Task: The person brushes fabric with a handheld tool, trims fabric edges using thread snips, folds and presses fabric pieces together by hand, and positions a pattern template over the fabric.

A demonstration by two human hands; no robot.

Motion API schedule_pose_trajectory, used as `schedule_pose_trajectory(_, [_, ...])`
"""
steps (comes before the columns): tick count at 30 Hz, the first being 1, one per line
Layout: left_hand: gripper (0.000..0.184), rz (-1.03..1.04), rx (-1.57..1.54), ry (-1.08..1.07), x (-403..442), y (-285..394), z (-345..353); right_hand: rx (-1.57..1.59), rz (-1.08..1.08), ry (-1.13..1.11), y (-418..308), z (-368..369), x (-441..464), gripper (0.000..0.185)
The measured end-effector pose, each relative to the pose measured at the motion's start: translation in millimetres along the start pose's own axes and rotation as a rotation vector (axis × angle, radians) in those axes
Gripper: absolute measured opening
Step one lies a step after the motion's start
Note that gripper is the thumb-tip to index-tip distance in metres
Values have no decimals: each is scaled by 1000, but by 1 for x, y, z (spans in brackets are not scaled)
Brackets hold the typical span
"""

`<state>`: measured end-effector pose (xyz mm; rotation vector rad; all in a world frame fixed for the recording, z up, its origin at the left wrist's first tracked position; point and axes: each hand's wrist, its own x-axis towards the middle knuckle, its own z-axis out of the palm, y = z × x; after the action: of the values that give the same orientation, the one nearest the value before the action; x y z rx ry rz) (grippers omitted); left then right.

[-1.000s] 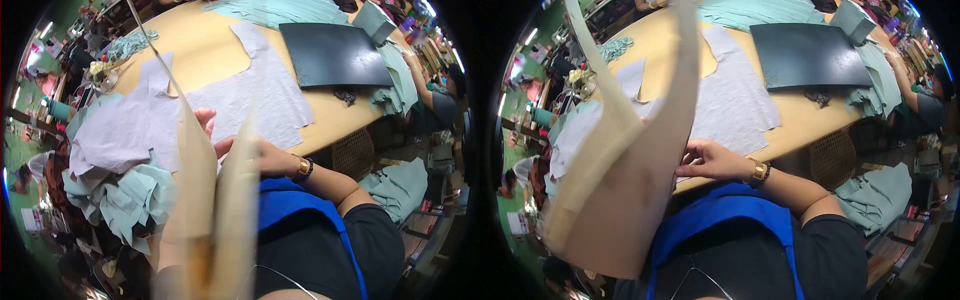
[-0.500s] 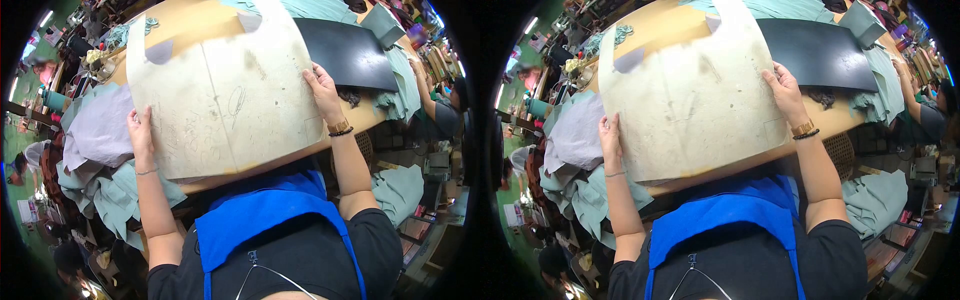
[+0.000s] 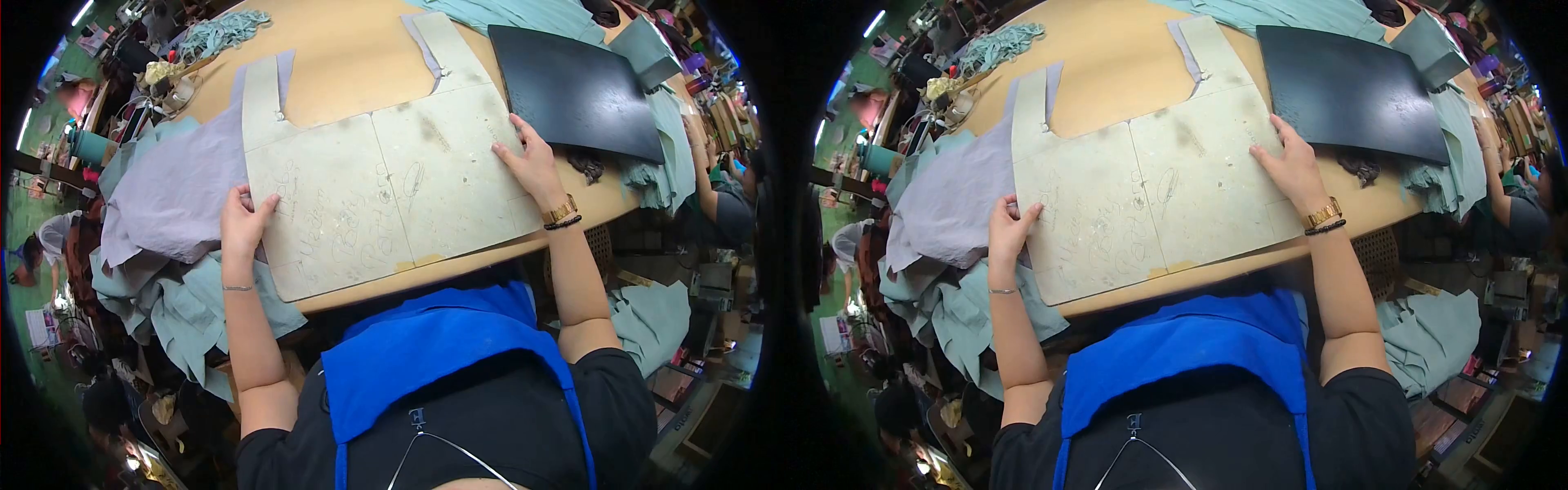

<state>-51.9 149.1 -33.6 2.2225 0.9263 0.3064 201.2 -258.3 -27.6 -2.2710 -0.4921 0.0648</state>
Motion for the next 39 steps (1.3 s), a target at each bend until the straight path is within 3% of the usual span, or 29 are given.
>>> schedule_pose_trajectory(13, [60, -50, 149, 35, 1, 10, -2, -367, -262, 40, 7, 8, 4, 60])
schedule_pose_trajectory(19, [62, -62, 187, 21, 3, 9, -2, -488, -218, -49, -3, 4, 13, 50])
schedule_pose_trajectory(25, [65, -19, 356, -29, 16, 0, -4, -710, -228, -319, -16, -7, 38, 49])
schedule_pose_trajectory(33, [67, -18, 454, -26, 11, 14, -9, -726, -211, -321, -20, -9, 38, 49])
schedule_pose_trajectory(35, [69, 2, 408, -24, 11, 11, -8, -723, -174, -335, -27, -10, 35, 48])
schedule_pose_trajectory(37, [73, 34, 348, -17, 12, 0, -9, -739, -267, -311, -15, -8, 35, 48])
schedule_pose_trajectory(38, [76, 57, 309, -14, 9, -5, -11, -738, -143, -418, -30, -10, 35, 49])
schedule_pose_trajectory(39, [78, 83, 263, -43, -3, 0, -15, -742, -219, -365, -27, -8, 34, 52])
